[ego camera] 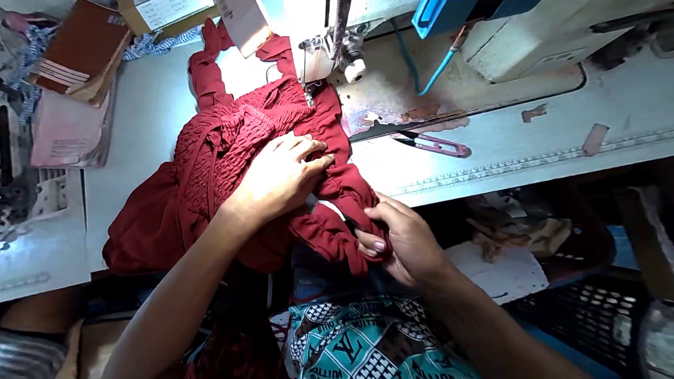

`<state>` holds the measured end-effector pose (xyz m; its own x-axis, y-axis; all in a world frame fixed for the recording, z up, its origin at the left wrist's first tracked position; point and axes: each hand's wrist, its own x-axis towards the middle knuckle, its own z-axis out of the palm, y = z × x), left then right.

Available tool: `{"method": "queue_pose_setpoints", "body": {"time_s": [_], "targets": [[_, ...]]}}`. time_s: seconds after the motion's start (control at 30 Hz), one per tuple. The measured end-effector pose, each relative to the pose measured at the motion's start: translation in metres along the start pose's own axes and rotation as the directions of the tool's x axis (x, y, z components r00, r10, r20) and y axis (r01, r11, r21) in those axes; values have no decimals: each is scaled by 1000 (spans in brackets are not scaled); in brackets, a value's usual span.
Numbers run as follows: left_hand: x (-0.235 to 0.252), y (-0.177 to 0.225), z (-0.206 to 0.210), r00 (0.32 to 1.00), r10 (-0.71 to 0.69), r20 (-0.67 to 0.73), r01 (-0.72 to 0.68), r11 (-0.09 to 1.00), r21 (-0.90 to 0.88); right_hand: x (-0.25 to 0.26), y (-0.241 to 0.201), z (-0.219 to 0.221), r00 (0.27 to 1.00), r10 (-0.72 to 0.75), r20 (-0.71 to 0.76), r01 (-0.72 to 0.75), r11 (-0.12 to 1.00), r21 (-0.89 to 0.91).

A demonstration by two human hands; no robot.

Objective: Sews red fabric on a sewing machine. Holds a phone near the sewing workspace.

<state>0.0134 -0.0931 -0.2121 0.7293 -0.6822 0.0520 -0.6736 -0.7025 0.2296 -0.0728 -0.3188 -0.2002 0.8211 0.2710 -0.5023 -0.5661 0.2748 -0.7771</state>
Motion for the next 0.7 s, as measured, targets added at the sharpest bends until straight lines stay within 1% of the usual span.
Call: {"method": "queue_pose_setpoints", "body": {"time_s": [0.03, 0.07, 0.1, 0.13, 0.17, 0.2, 0.23, 0.27, 0.33, 0.37, 0.4, 0.43, 0.47, 0.5, 0.53, 0.57, 0.63, 0.7], "targets": [[0, 1, 1, 1000, -4, 3, 4, 1000, 1, 1, 3, -5, 999, -41, -5, 40, 986, -164], [0, 3, 2, 1000, -10, -3, 10, 1000, 1, 1, 5, -9, 993, -117, -28, 96, 912, -398], [-1, 4, 2, 1000, -14, -11, 14, 1000, 0, 1, 5, -12, 980, -198, -35, 135, 776, -616], [-1, 5, 3, 1000, -18, -21, 18, 1000, -3, 3, 6, -12, 959, -284, -24, 175, 654, -736], [-2, 6, 4, 999, -21, -29, 21, 1000, -12, 5, 6, -12, 934, -358, 1, 217, 565, -796], [-2, 6, 4, 999, -29, -33, 28, 999, -21, 7, 4, -12, 914, -406, 22, 236, 487, -840], [-2, 7, 4, 999, -38, -35, 37, 999, -27, 8, 2, -11, 897, -441, 35, 248, 437, -864], [-2, 7, 4, 998, -50, -33, 49, 998, -26, 8, 1, -12, 883, -468, 40, 266, 429, -863], [-1, 8, 4, 998, -68, -11, 68, 998, 3, 8, 2, -12, 847, -531, 26, 311, 455, -835], [-1, 8, 4, 998, -69, 1, 69, 997, 14, 7, 3, -13, 825, -563, 60, 355, 432, -829], [-1, 9, 5, 998, -68, 10, 68, 997, 20, 6, 5, -14, 787, -604, 128, 401, 342, -850], [0, 9, 4, 997, -75, 27, 74, 997, 26, 5, 7, -16, 752, -623, 215, 422, 205, -883], [0, 10, 4, 995, -88, 48, 86, 996, 38, 6, 10, -18, 724, -628, 284, 426, 83, -901], [0, 11, 4, 994, -96, 55, 93, 995, 47, 8, 13, -19, 711, -626, 320, 403, -10, -915], [1, 11, 4, 993, -102, 55, 99, 993, 57, 10, 14, -21, 722, -614, 318, 343, -82, -936], [1, 11, 5, 993, -106, 56, 102, 992, 70, 10, 15, -21, 737, -607, 296, 277, -127, -952], [1, 11, 6, 992, -105, 62, 100, 992, 83, 8, 14, -17, 761, -599, 249, 173, -182, -968], [1, 11, 5, 992, -106, 70, 101, 992, 77, 5, 14, -15, 786, -564, 254, 138, -240, -961]]}}
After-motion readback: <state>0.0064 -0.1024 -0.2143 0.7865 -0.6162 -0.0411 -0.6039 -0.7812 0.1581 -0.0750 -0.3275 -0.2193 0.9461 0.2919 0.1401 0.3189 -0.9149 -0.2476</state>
